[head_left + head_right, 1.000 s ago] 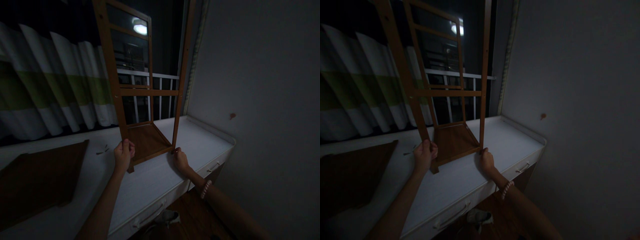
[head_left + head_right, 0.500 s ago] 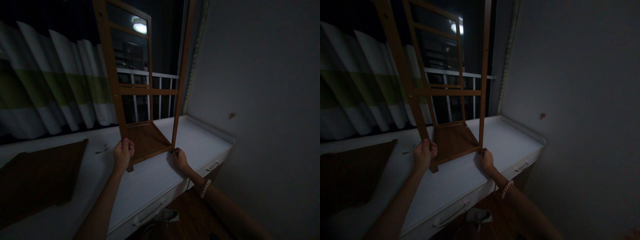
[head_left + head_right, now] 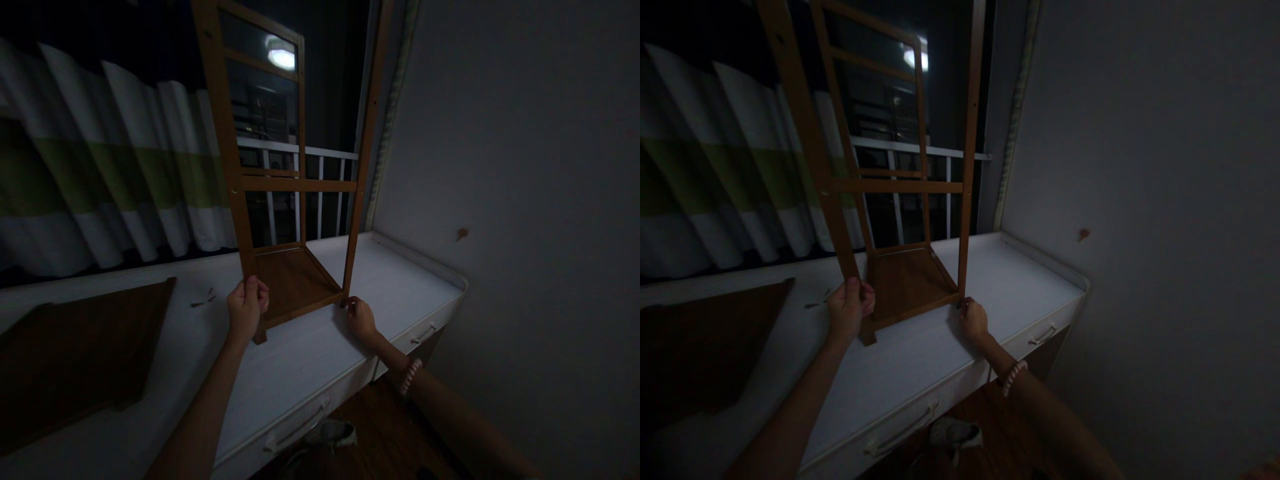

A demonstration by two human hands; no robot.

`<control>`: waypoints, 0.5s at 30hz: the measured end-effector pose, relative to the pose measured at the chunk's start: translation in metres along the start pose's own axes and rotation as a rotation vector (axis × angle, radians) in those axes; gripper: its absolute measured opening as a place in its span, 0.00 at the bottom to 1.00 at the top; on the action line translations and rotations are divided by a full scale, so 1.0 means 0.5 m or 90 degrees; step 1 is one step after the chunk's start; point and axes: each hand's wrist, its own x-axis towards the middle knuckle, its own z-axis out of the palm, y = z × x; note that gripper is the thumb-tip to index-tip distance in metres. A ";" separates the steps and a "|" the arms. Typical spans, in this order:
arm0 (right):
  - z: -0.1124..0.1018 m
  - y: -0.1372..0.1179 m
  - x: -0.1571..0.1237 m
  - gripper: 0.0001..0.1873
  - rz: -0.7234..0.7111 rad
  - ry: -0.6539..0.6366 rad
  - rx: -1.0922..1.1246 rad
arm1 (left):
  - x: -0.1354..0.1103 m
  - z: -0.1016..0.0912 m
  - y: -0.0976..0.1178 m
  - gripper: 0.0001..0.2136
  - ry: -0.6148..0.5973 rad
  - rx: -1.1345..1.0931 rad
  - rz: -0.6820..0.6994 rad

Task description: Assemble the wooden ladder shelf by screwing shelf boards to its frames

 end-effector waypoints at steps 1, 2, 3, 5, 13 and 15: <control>0.000 0.001 0.000 0.14 -0.001 0.000 -0.002 | 0.000 -0.001 -0.001 0.20 -0.001 0.000 0.002; 0.000 0.002 -0.001 0.14 -0.003 0.000 -0.004 | 0.001 -0.001 -0.001 0.20 -0.001 0.000 0.003; 0.000 0.002 -0.001 0.14 -0.004 0.001 -0.008 | 0.001 -0.001 -0.002 0.20 0.000 0.000 0.003; 0.000 0.003 -0.003 0.14 -0.008 0.002 -0.020 | 0.002 -0.001 -0.003 0.20 0.003 0.000 0.003; -0.002 0.005 -0.010 0.16 -0.035 -0.004 -0.098 | 0.002 0.003 0.001 0.21 0.005 -0.011 -0.003; -0.002 0.004 -0.010 0.16 -0.033 -0.020 -0.116 | 0.001 0.004 0.002 0.21 0.006 -0.012 -0.007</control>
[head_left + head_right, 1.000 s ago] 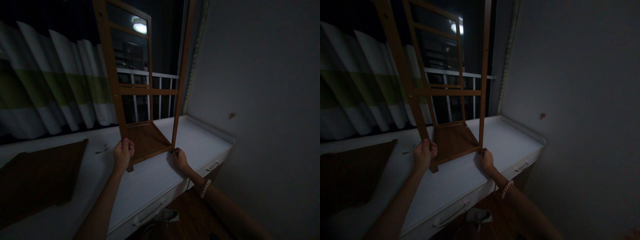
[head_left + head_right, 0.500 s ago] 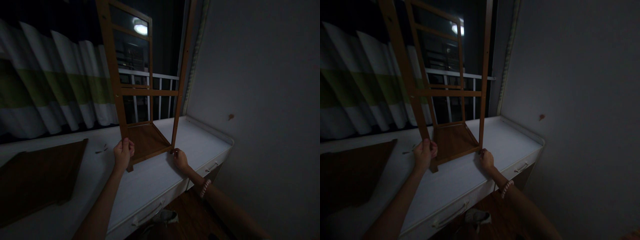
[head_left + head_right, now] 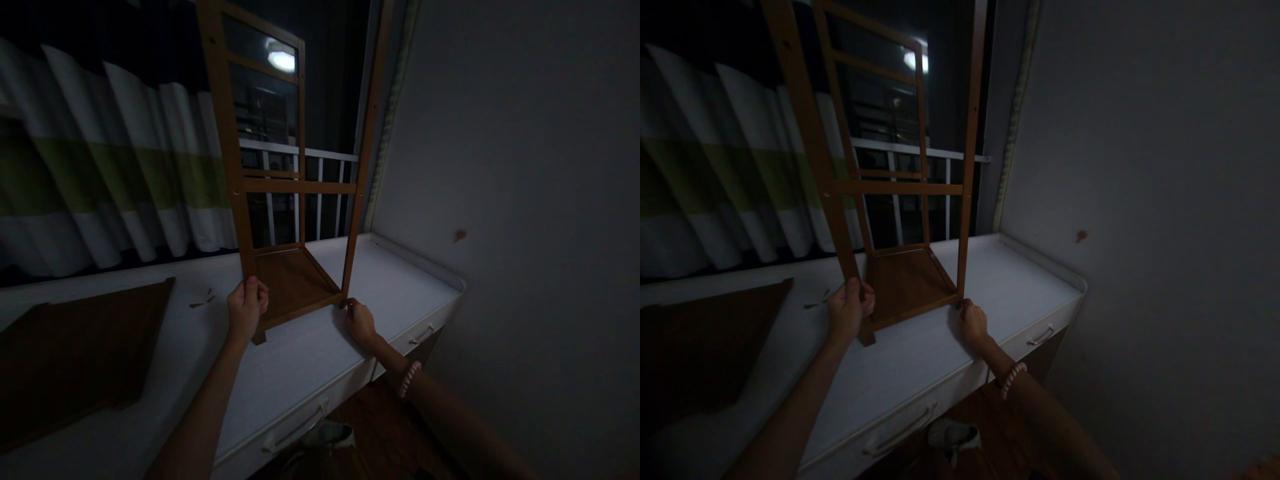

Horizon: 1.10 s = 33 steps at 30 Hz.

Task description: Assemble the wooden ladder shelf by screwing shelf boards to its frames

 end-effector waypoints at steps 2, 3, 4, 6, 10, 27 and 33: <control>-0.001 -0.002 -0.001 0.16 0.004 -0.015 -0.017 | 0.000 -0.001 0.000 0.21 0.000 0.001 -0.002; -0.001 -0.003 -0.002 0.16 0.006 -0.019 -0.025 | 0.000 -0.001 -0.001 0.21 0.000 0.001 -0.003; -0.002 -0.005 -0.002 0.16 0.009 -0.021 -0.034 | 0.000 -0.002 -0.002 0.21 0.002 0.003 -0.004; -0.003 -0.009 -0.002 0.15 0.018 -0.022 -0.052 | 0.001 -0.004 -0.004 0.21 0.003 0.008 -0.002; -0.008 -0.018 0.005 0.16 0.039 -0.023 -0.086 | 0.002 -0.004 -0.005 0.21 0.000 0.010 0.001; -0.014 -0.032 0.021 0.17 0.073 -0.027 -0.055 | 0.002 -0.006 -0.007 0.19 -0.010 0.005 0.006; -0.014 -0.025 0.019 0.18 0.064 -0.018 -0.034 | 0.001 -0.004 -0.005 0.20 -0.012 -0.005 -0.003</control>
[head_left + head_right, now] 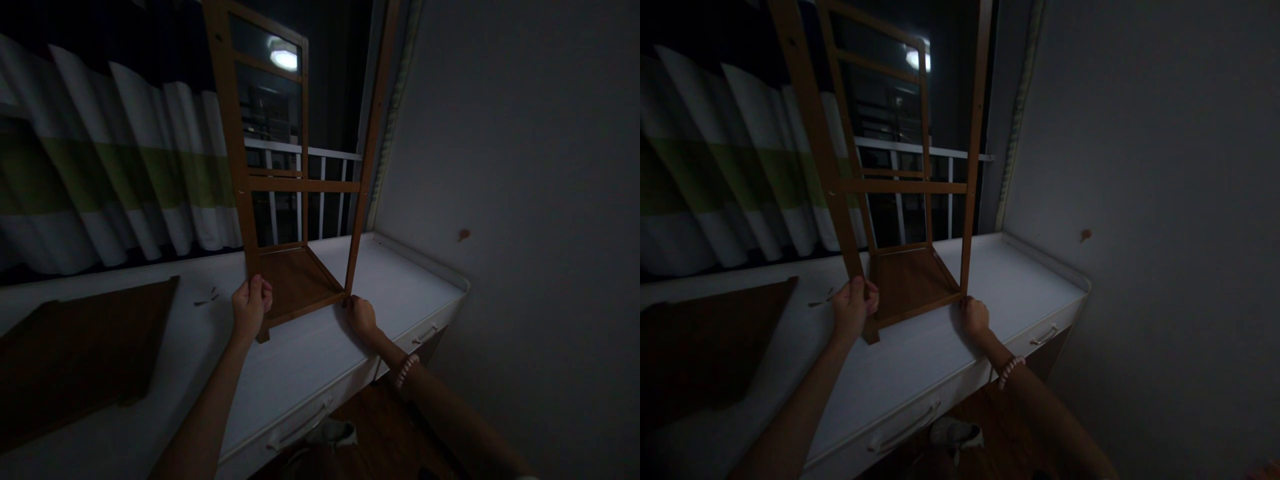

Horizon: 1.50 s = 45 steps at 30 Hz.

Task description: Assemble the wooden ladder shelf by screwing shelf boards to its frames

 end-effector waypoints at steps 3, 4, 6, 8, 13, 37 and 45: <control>0.002 0.000 0.000 0.18 -0.001 0.007 -0.006 | -0.001 0.000 0.001 0.19 0.001 0.002 0.002; 0.002 0.000 0.000 0.18 -0.003 0.008 -0.008 | -0.001 0.000 0.001 0.19 0.002 0.004 0.003; 0.002 -0.001 0.000 0.17 0.000 0.007 -0.011 | -0.001 0.000 0.001 0.19 0.007 0.013 0.009; 0.001 -0.001 0.001 0.18 0.007 0.004 -0.008 | -0.001 0.000 0.000 0.20 0.006 0.021 0.012; -0.002 0.004 0.000 0.16 -0.025 -0.015 -0.011 | -0.002 0.000 0.001 0.19 -0.004 0.016 0.012; -0.009 0.043 -0.016 0.19 -0.076 0.030 0.138 | -0.011 -0.009 0.010 0.14 0.006 0.146 0.051; -0.004 0.044 -0.016 0.27 -0.117 0.020 0.158 | -0.017 -0.011 0.010 0.14 -0.015 0.100 0.038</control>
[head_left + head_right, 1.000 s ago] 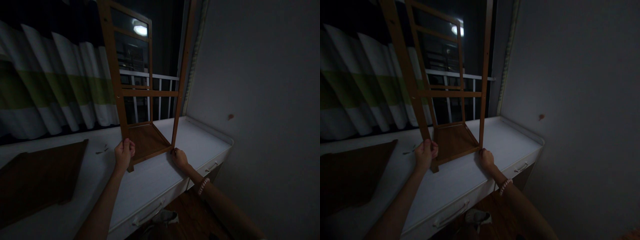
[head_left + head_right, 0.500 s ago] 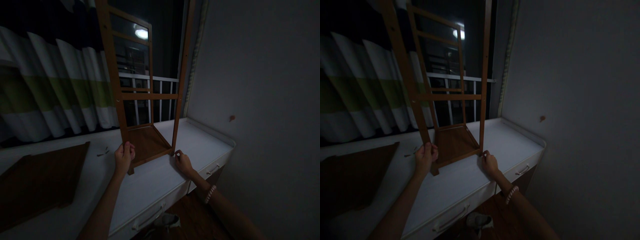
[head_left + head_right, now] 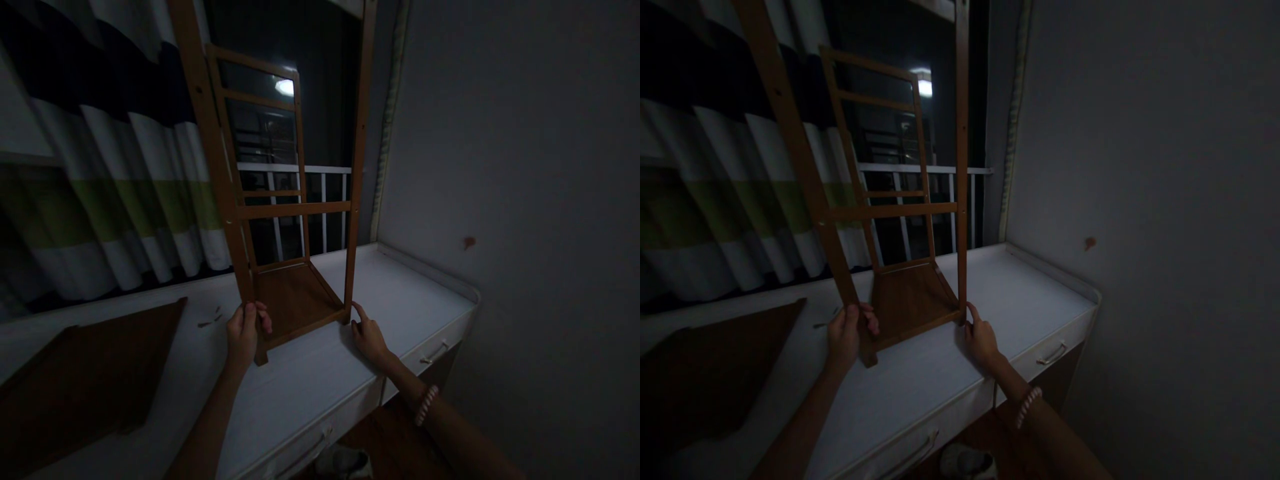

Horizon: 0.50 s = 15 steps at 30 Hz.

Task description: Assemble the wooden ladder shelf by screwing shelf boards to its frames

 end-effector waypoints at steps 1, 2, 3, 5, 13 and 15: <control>0.001 0.000 0.001 0.27 -0.002 -0.003 0.001 | 0.000 -0.001 -0.003 0.14 -0.002 -0.002 0.000; 0.002 0.000 0.001 0.27 -0.002 -0.006 0.002 | 0.000 -0.002 -0.005 0.14 -0.003 -0.002 0.001; 0.003 0.001 0.002 0.28 -0.002 -0.010 0.004 | 0.000 -0.004 -0.009 0.14 -0.005 -0.002 0.003; 0.006 0.001 0.002 0.28 -0.003 -0.019 0.003 | 0.001 -0.007 -0.015 0.14 -0.004 -0.004 0.008; 0.017 0.018 0.007 0.26 0.030 0.020 -0.044 | 0.003 -0.012 -0.027 0.15 0.016 -0.022 -0.027; 0.012 0.029 0.013 0.27 0.060 0.023 -0.074 | 0.002 -0.012 -0.026 0.15 0.019 -0.023 -0.029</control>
